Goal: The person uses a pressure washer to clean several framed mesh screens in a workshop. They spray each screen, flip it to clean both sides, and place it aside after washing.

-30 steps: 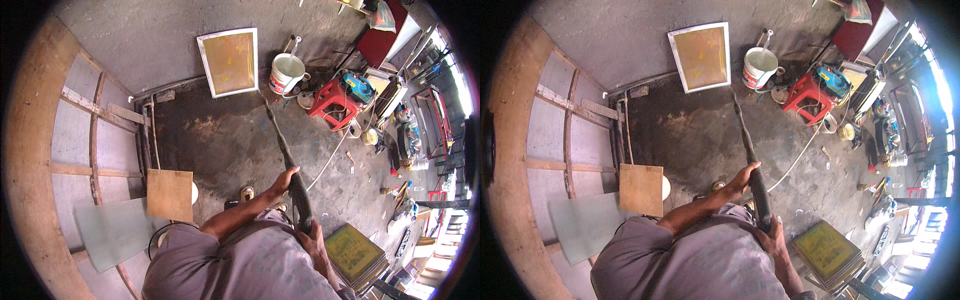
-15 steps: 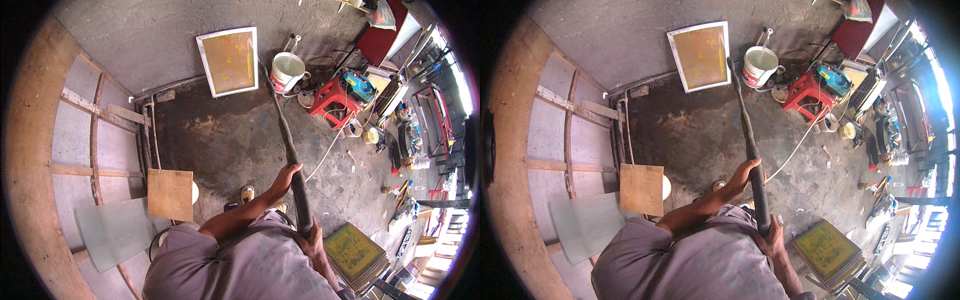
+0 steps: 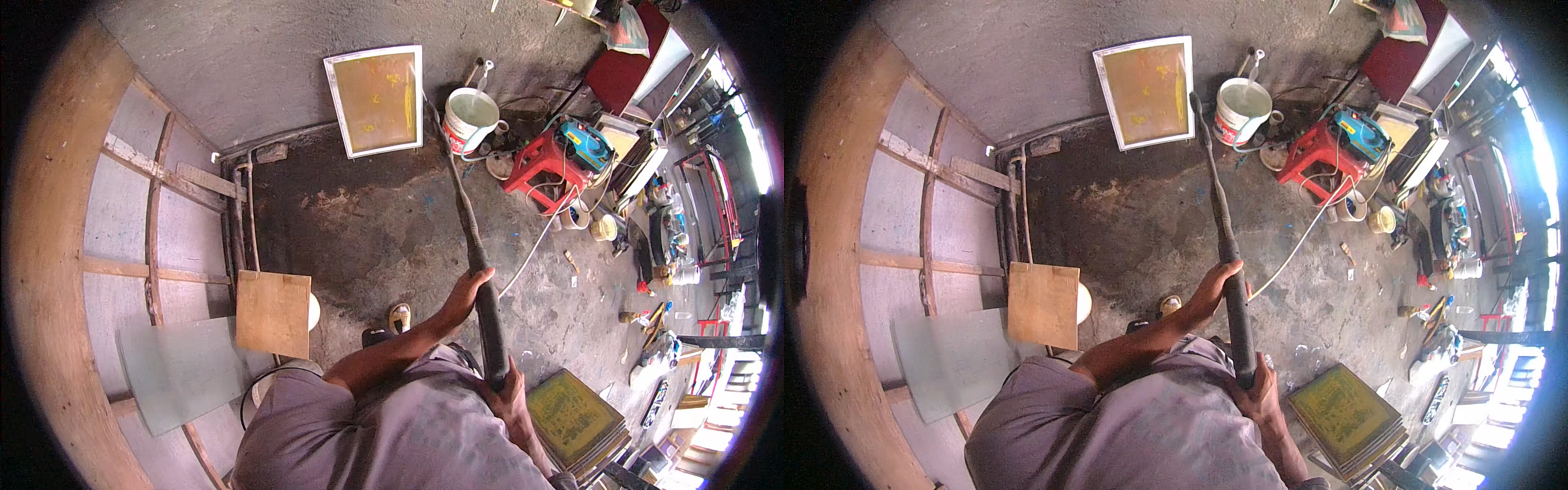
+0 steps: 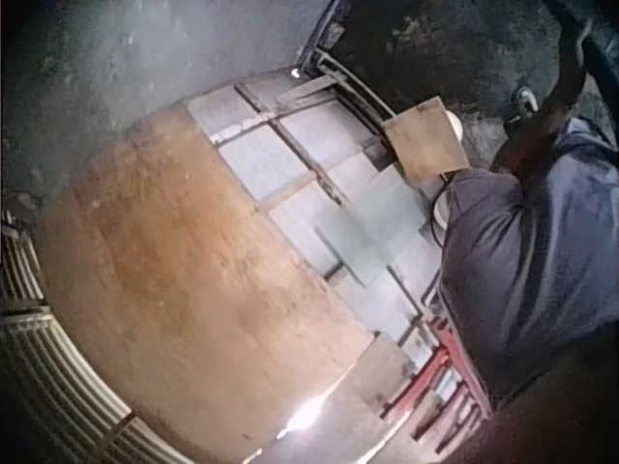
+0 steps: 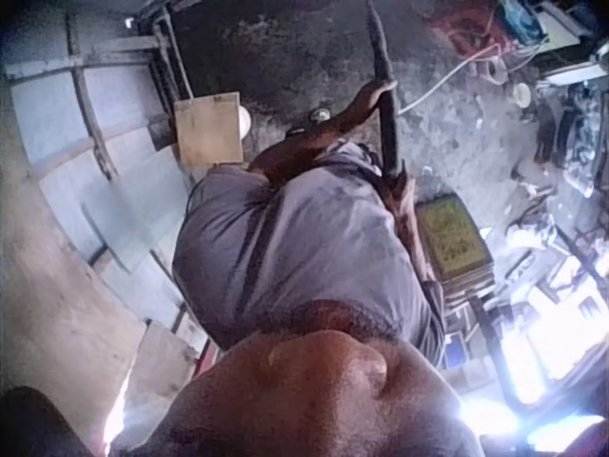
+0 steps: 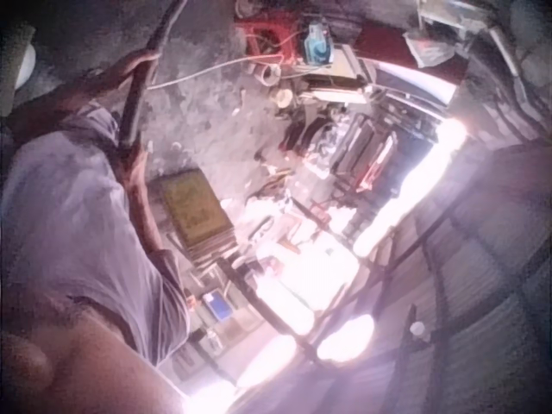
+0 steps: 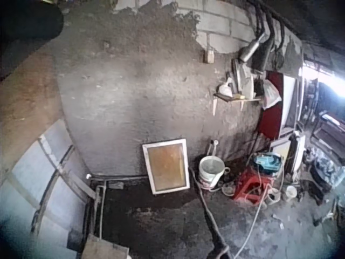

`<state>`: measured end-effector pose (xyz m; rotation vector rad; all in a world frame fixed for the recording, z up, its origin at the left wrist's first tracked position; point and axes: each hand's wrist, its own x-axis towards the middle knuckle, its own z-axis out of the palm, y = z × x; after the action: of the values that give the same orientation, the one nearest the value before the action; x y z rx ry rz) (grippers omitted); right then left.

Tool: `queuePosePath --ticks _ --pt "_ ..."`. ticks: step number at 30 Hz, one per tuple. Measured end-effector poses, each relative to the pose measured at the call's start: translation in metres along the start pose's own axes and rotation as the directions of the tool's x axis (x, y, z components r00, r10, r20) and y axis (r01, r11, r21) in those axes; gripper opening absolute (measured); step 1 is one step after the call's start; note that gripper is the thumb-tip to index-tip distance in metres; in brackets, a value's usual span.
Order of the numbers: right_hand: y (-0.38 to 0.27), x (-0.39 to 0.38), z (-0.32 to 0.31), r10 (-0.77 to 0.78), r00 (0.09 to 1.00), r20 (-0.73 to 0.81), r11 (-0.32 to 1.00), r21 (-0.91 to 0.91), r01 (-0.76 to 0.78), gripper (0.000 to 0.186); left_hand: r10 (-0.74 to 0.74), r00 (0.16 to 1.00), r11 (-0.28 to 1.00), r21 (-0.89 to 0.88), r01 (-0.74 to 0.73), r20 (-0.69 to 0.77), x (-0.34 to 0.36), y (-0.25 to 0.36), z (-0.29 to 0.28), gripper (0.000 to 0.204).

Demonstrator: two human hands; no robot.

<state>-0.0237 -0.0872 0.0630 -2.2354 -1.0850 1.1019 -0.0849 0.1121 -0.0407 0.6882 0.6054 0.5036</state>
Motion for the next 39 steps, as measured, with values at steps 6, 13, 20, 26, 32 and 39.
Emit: queuePosePath --ticks 6,13,20,26,32,39 --pt "0.015 -0.004 -0.012 -0.056 0.998 0.032 0.985 0.166 0.05 0.049 -0.356 0.927 0.928 -0.158 0.337 -0.117 0.013 -0.05 0.003 0.04" --pt "0.062 -0.03 -0.044 -0.087 0.996 0.013 0.996 -0.013 0.087 0.045 0.0 0.996 0.999 0.05 0.005 -0.095 -0.008 -0.068 0.052 0.035" --pt "0.11 -0.062 -0.087 -0.143 0.989 0.037 0.989 0.034 0.142 0.042 -0.053 0.996 0.998 -0.038 0.05 -0.073 -0.027 -0.111 0.103 0.036" --pt "0.185 -0.08 -0.111 -0.282 0.959 0.012 0.959 0.001 0.282 0.044 -0.093 0.975 0.994 0.031 0.101 -0.202 -0.025 -0.172 0.136 0.039" --pt "0.184 -0.097 -0.136 -0.298 0.955 0.0 0.954 0.026 0.298 0.047 0.065 0.992 0.998 0.004 -0.065 -0.112 -0.039 -0.154 0.18 0.034" --pt "0.216 -0.092 -0.136 -0.286 0.952 0.111 0.955 0.112 0.274 0.048 -0.247 0.937 0.957 -0.212 0.196 -0.248 -0.037 -0.194 0.163 0.03"
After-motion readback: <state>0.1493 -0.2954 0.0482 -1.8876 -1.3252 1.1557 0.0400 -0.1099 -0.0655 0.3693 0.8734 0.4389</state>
